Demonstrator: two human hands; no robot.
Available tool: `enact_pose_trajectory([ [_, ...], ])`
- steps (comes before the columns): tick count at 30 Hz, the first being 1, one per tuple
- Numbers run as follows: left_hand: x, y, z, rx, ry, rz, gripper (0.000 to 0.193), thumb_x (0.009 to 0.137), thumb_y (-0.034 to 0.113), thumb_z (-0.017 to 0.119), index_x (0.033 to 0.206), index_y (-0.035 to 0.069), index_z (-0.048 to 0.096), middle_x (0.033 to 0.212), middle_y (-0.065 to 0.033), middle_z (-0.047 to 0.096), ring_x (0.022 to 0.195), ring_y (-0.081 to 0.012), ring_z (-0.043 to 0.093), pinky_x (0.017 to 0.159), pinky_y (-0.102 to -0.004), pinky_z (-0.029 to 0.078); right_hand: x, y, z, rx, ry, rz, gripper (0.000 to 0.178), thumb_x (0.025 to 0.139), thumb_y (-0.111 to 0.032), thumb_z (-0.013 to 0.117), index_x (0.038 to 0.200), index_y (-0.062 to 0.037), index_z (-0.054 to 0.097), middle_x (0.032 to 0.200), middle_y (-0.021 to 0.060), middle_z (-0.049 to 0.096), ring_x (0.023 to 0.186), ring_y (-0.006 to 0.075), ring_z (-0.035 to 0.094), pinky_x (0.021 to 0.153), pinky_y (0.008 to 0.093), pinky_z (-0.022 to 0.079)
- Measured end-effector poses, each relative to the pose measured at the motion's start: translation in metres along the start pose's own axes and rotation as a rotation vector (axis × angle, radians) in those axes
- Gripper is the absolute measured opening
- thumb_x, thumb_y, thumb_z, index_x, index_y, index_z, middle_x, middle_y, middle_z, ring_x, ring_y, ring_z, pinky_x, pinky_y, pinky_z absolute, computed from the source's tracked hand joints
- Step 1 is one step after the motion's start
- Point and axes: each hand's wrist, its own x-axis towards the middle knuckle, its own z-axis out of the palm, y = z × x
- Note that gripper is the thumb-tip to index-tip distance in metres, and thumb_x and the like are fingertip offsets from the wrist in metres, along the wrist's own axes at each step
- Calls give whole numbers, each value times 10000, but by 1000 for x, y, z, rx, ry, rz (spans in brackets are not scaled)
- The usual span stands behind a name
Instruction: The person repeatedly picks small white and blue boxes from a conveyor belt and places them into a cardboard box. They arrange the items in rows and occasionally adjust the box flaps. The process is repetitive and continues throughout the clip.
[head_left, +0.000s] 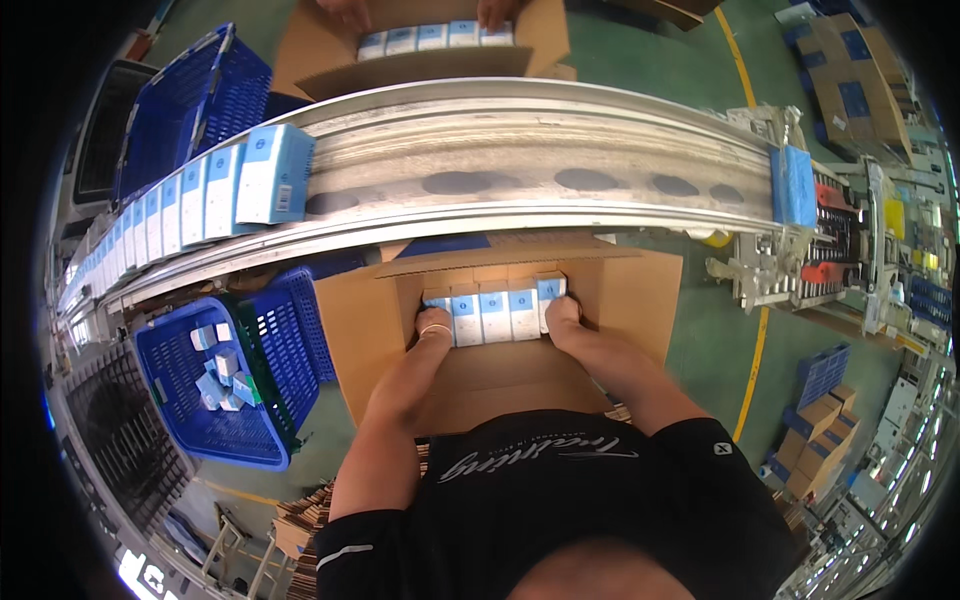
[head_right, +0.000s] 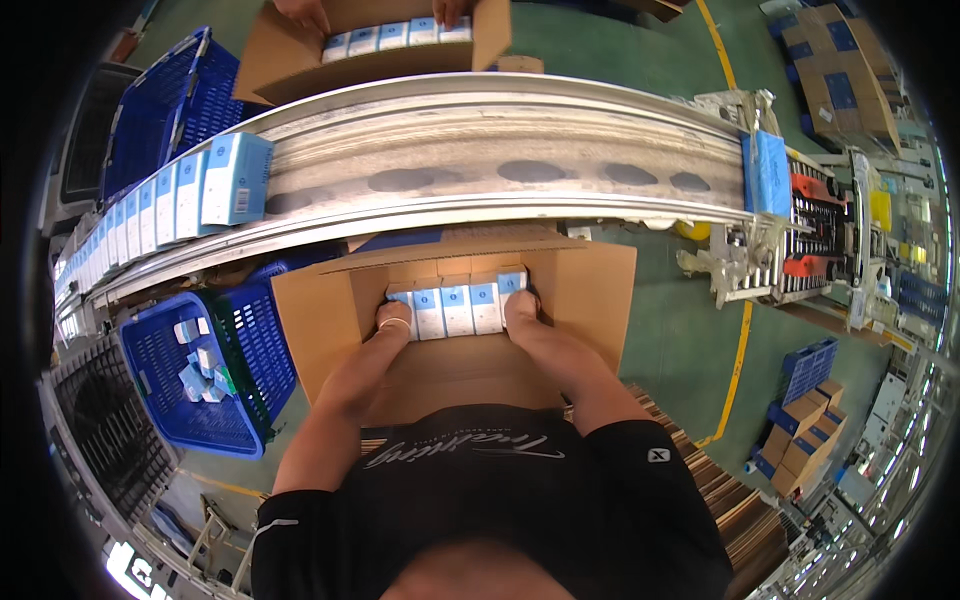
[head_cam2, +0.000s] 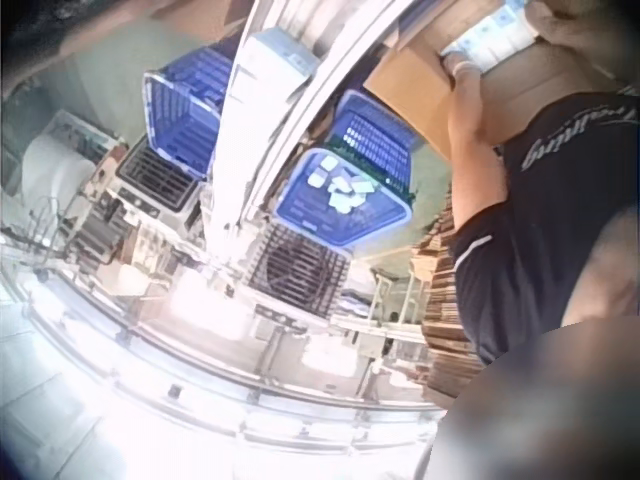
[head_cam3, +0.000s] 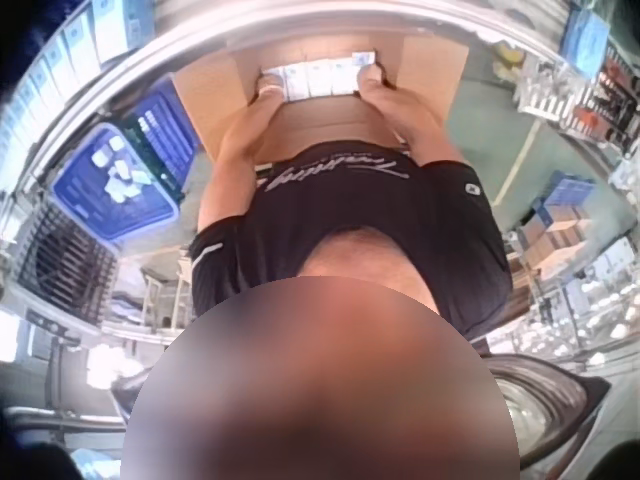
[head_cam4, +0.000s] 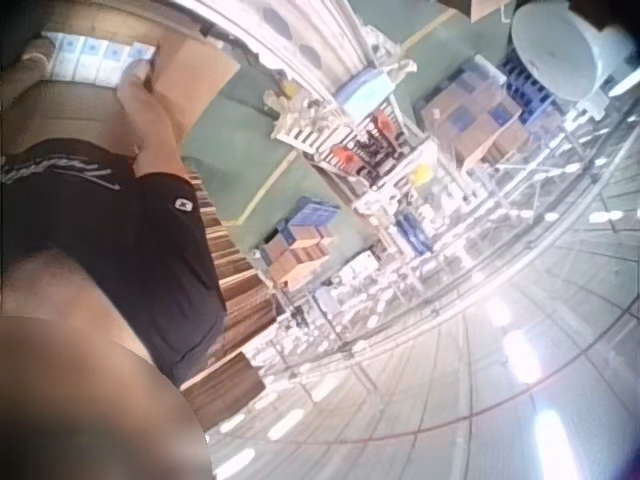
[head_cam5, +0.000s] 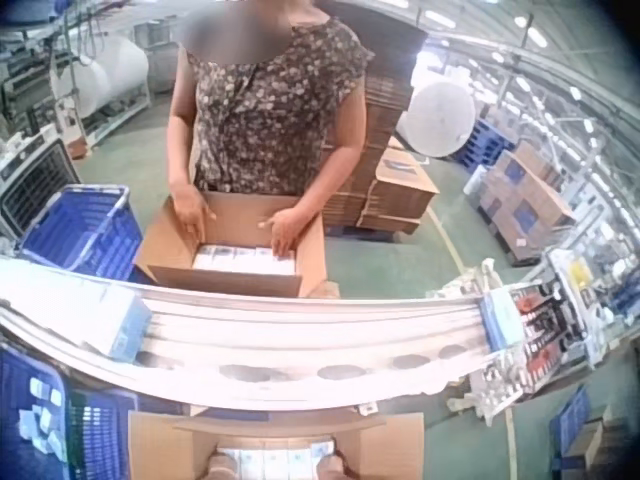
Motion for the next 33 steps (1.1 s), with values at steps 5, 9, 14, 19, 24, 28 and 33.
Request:
enact_pose_trajectory([
  [5, -86, 8, -102, -176, 74, 166, 282, 892, 268, 480, 1039, 77, 625, 943, -153, 666, 878, -271, 650, 727, -384, 519, 59, -12, 52, -39, -33, -18, 232, 839, -163, 538, 990, -112, 706, 1002, 55, 680, 864, 241, 659, 519, 503, 497],
  [9, -153, -37, -151, -294, 402, 165, 408, 868, 313, 543, 1140, 10, 526, 1083, -187, 598, 973, -315, 579, 824, -409, 469, 0, 13, -84, 155, 332, -121, 227, 811, -109, 519, 991, -59, 648, 1039, 132, 648, 987, 315, 605, 759, 417, 505],
  [14, -152, -49, -134, -215, 823, -226, 626, 799, 284, 620, 1283, -47, 401, 1330, -172, 426, 1094, -370, 472, 933, -426, 409, 37, 15, -32, 352, 334, -128, 316, 849, -193, 471, 1080, -22, 600, 1160, 201, 579, 1050, 334, 573, 853, 424, 467],
  [19, -113, -57, -120, 179, 639, -109, 736, 835, 330, 551, 1326, -155, 293, 1393, -262, 332, 1188, -346, 427, 1004, -381, 342, 60, 32, -8, 801, 84, -154, 303, 804, -331, 503, 887, -104, 686, 851, 153, 665, 769, 313, 637, 684, 426, 487],
  [24, -111, -55, -97, -22, 594, -188, 745, 840, 297, 565, 1352, -127, 228, 1410, -231, 286, 1098, -362, 424, 979, -372, 368, -6, 61, -135, 383, 45, -363, 291, 730, -32, 557, 1013, -23, 618, 1054, 197, 619, 1015, 348, 582, 821, 403, 481],
  [28, -105, -52, -106, -81, 646, -163, 786, 795, 247, 625, 1360, -107, 210, 1411, -232, 250, 1075, -377, 415, 974, -377, 379, -47, 71, -158, 387, -57, -335, 287, 733, -32, 604, 1018, -2, 616, 1035, 179, 629, 1005, 315, 593, 814, 374, 496],
  [33, -107, -51, -104, -107, 664, -179, 791, 790, 239, 626, 1364, -104, 204, 1417, -200, 253, 1089, -376, 425, 919, -397, 435, -34, 29, -89, 86, -9, -253, 226, 792, -36, 550, 980, -38, 676, 1042, 130, 652, 992, 268, 622, 767, 355, 516],
])
